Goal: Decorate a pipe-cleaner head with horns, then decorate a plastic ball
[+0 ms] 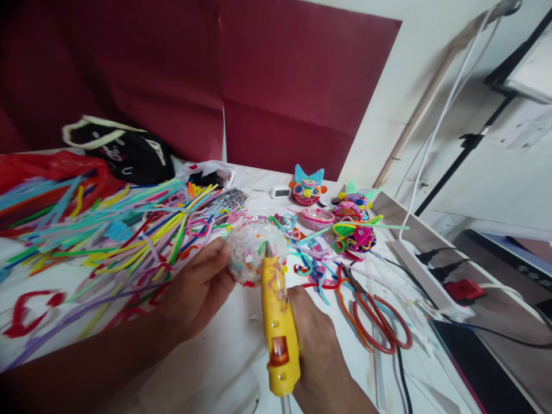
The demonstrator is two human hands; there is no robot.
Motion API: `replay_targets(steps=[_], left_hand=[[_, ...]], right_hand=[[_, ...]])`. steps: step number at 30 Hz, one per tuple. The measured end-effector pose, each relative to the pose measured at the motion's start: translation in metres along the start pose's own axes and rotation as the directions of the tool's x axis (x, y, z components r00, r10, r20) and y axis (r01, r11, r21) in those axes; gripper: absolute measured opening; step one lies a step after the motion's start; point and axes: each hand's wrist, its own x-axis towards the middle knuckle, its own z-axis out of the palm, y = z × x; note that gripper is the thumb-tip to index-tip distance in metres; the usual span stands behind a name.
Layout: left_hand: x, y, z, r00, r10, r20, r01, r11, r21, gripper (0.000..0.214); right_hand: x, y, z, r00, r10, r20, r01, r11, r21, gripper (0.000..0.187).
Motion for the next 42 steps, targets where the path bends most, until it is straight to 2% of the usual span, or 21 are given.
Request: replay_targets(steps=[4,12,21,30,37,42], left_hand=[[0.003,0.001,-0.003,0.999,0.032,-0.028,-0.031,0.999,0.012,0.024],[-0.001,-0.002,-0.001,1.0,0.017,0.018,-0.018,0.999,0.027,0.019],[0.003,0.0,-0.003,0.999,0.037,-0.013,-0.037,0.999,0.031,0.02],[0.001,0.001,-0.001,1.0,0.025,-0.008,-0.025,1.0,0.017,0.02],[0.002,-0.001,-0.003,0.999,0.039,-0.021,-0.038,0.999,0.03,0.019],[0.002,-0.001,-0.001,0.999,0.043,0.012,-0.043,0.999,0.033,0.02]], right_hand=[[-0.004,0.005,0.006,0.996,-0.061,0.066,0.058,0.997,0.054,0.008],[-0.005,0.018,0.015,0.997,0.003,0.082,-0.007,0.999,0.047,0.015],[-0.008,0.022,0.017,0.996,-0.09,0.013,0.091,0.995,-0.029,0.011],[-0.008,0.027,0.024,0.991,-0.136,0.007,0.136,0.99,0.039,0.012],[-0.006,0.013,0.016,0.994,-0.104,-0.04,0.1,0.99,-0.095,0.012],[-0.004,0.004,0.009,1.0,0.013,-0.012,-0.013,1.0,-0.019,0.013]])
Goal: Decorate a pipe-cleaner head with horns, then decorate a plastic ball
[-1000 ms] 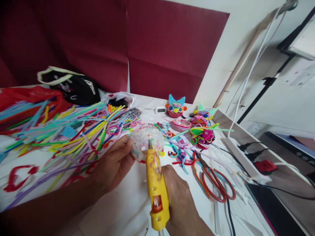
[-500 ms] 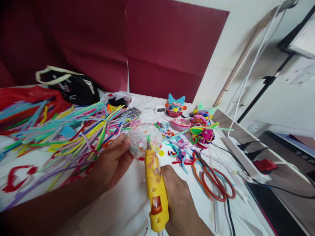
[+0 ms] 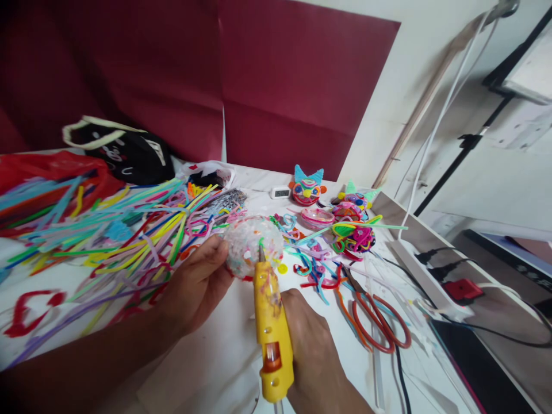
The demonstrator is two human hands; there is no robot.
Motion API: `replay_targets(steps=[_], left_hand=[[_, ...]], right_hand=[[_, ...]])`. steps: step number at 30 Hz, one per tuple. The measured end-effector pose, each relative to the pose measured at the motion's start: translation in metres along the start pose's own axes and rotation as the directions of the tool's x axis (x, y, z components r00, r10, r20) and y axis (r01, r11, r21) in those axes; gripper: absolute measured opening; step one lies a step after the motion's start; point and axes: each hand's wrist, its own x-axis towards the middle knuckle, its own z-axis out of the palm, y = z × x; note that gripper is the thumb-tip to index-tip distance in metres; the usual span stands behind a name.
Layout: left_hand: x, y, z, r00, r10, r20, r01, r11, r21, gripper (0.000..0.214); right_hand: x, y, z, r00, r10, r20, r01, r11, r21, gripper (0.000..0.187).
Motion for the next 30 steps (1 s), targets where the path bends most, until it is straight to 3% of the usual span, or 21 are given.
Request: replay_targets(steps=[5,12,18,26,30], left_hand=[[-0.002,-0.001,0.001,1.0,-0.014,0.005,0.014,1.0,0.014,0.019],[-0.002,-0.001,-0.001,1.0,-0.003,0.008,0.003,1.0,0.016,0.017],[-0.002,-0.002,-0.001,1.0,-0.012,-0.002,0.012,1.0,0.021,0.02],[-0.002,-0.001,0.0,1.0,-0.01,0.016,0.009,0.999,0.038,0.018],[-0.003,-0.001,0.0,0.999,-0.03,0.015,0.029,0.999,0.023,0.019]], right_hand=[[0.003,-0.004,-0.004,1.0,-0.024,-0.01,0.025,0.999,0.048,0.013],[0.004,-0.007,0.001,0.999,0.002,-0.05,-0.008,0.993,-0.117,0.007],[0.002,0.002,-0.008,0.994,-0.009,0.108,0.012,1.0,-0.027,0.01],[-0.001,0.007,-0.006,0.991,-0.074,0.113,0.076,0.997,-0.021,0.006],[0.001,0.004,-0.006,0.996,-0.074,0.051,0.072,0.996,0.047,0.009]])
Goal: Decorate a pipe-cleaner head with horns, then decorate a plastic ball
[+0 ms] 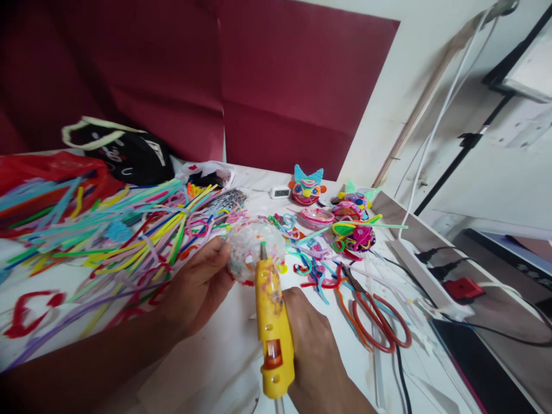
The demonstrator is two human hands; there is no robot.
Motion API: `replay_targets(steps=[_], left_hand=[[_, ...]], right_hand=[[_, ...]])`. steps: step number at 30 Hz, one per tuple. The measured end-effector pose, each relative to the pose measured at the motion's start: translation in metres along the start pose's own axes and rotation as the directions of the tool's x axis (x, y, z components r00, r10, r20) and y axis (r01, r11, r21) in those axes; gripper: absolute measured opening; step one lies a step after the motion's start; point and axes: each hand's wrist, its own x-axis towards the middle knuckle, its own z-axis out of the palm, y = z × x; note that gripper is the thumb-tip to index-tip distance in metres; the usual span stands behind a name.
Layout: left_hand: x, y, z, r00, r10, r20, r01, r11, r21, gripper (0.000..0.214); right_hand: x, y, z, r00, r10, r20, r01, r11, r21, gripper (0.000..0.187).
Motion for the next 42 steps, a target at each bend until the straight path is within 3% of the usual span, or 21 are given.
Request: replay_targets(steps=[7,14,18,22,29,35,42], left_hand=[[-0.002,-0.002,0.0,1.0,-0.013,-0.002,0.013,1.0,-0.01,0.019],[0.001,0.001,0.001,1.0,0.03,0.008,-0.03,0.999,-0.032,0.016],[0.002,0.001,-0.001,0.999,0.041,0.01,-0.041,0.998,-0.039,0.014],[0.001,0.0,-0.002,0.999,0.035,-0.002,-0.035,0.999,-0.037,0.014],[0.002,0.002,-0.002,0.998,0.06,-0.012,-0.06,0.998,-0.027,0.018],[0.002,0.002,-0.001,0.999,0.046,-0.018,-0.047,0.998,-0.029,0.02],[0.001,0.002,-0.001,0.998,0.049,-0.036,-0.05,0.998,-0.032,0.019]], right_hand=[[0.001,0.002,0.004,0.99,0.014,-0.143,-0.027,0.995,-0.095,0.007],[0.005,0.008,0.01,0.945,-0.187,-0.269,0.12,0.962,-0.246,0.011],[0.003,0.011,0.01,0.943,-0.228,-0.242,0.159,0.948,-0.274,0.013],[-0.002,0.011,0.004,0.979,-0.032,-0.199,-0.012,0.976,-0.217,0.015],[-0.003,0.005,0.003,0.988,-0.135,-0.079,0.125,0.986,-0.112,0.015],[-0.002,-0.001,0.005,0.997,0.03,-0.073,-0.039,0.992,-0.122,0.016],[-0.003,0.008,0.015,0.999,0.015,-0.035,-0.019,0.994,-0.108,0.015]])
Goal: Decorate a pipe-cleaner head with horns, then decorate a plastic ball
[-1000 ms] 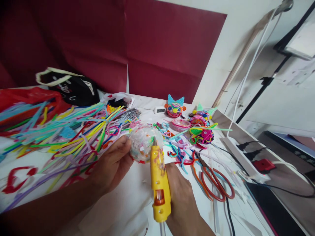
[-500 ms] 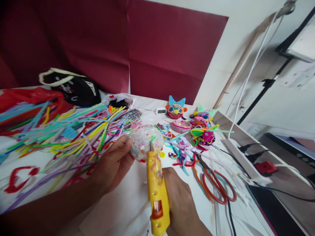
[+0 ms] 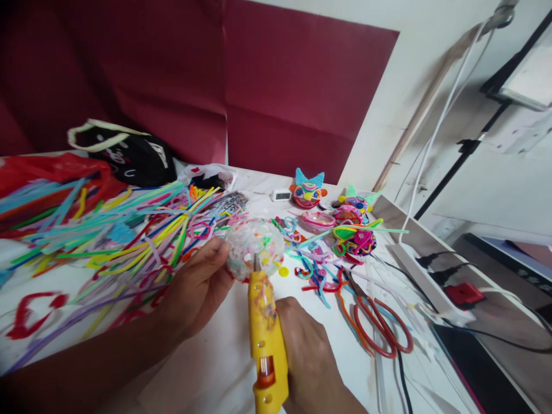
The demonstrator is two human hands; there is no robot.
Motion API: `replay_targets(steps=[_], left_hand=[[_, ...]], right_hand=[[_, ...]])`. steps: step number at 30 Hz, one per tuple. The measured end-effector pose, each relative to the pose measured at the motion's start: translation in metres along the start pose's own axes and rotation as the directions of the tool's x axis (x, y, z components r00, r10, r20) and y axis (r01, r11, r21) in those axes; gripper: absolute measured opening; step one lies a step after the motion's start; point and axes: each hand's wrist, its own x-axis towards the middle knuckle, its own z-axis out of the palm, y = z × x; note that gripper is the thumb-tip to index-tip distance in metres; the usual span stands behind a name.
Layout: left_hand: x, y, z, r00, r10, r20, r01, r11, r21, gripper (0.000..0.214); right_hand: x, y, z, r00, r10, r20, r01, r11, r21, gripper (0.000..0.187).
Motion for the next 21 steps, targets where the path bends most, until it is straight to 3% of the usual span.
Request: replay_targets(steps=[7,12,15,21], left_hand=[[0.0,-0.001,-0.001,1.0,-0.009,-0.003,0.009,1.0,0.016,0.02],[0.0,0.0,0.0,1.0,-0.018,0.006,0.018,1.0,0.007,0.021],[0.0,0.0,0.001,1.0,-0.013,0.006,0.013,1.0,0.016,0.02],[-0.001,-0.001,0.002,0.999,-0.024,0.031,0.023,1.0,0.018,0.017]], right_hand=[[-0.002,0.003,0.005,0.998,-0.055,-0.016,0.056,0.996,0.076,0.016],[0.003,-0.014,-0.007,0.997,0.038,-0.073,-0.036,0.999,0.023,0.013],[0.005,-0.02,-0.01,0.995,0.028,-0.096,-0.028,1.0,0.003,0.014],[0.005,-0.016,-0.011,0.998,0.037,-0.042,-0.038,0.999,-0.009,0.015]])
